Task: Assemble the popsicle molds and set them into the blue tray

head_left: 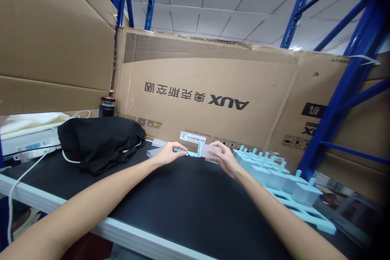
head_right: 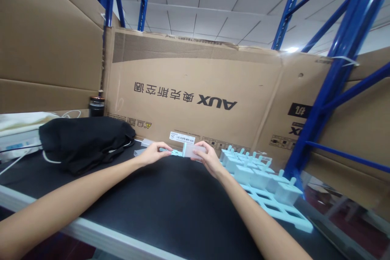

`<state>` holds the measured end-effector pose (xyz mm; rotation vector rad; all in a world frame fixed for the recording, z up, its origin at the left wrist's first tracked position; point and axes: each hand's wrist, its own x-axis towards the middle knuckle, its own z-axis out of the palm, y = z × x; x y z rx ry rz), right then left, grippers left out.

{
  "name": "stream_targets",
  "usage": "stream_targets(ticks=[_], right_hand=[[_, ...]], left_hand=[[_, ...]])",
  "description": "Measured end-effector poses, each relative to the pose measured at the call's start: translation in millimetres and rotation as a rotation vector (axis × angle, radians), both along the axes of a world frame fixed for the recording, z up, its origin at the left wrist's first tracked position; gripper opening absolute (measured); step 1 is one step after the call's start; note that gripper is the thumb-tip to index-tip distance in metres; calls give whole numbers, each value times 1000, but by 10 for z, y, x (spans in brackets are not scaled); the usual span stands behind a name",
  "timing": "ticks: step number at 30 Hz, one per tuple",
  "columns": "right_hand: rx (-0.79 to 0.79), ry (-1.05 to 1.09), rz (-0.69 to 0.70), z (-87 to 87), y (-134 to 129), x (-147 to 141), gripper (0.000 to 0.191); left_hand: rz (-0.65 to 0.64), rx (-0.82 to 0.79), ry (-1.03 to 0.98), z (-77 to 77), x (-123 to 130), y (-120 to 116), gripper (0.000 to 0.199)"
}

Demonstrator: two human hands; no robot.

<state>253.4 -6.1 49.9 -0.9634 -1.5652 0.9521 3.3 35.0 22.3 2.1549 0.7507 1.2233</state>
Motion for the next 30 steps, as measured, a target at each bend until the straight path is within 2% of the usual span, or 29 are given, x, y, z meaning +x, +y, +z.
stream_targets(ticks=[7,11,15,21,26,30], right_hand=[[-96,-60,142,-28,-119,-221,42],[-49,-41,98,-17,-124,-239,42],[-5,-52,71,-36,-95,-181,39],[1,-73,78,-128,-95,-353,43],[12,-122,172,-168,-146,-499,48],[43,-106,252,-156,-193,-529,50]], left_hand=[[-150,-84,-191,-18,121,-63,24],[-101,-111,-407,-11,168,-39,32],[-45,-134,-587,46,131,-11,29],[-73,-144,-561,57,188,-93,27],[-240,-131,-532,70,231,-176,24],[-425,-211,-527,103,196,-220,37]])
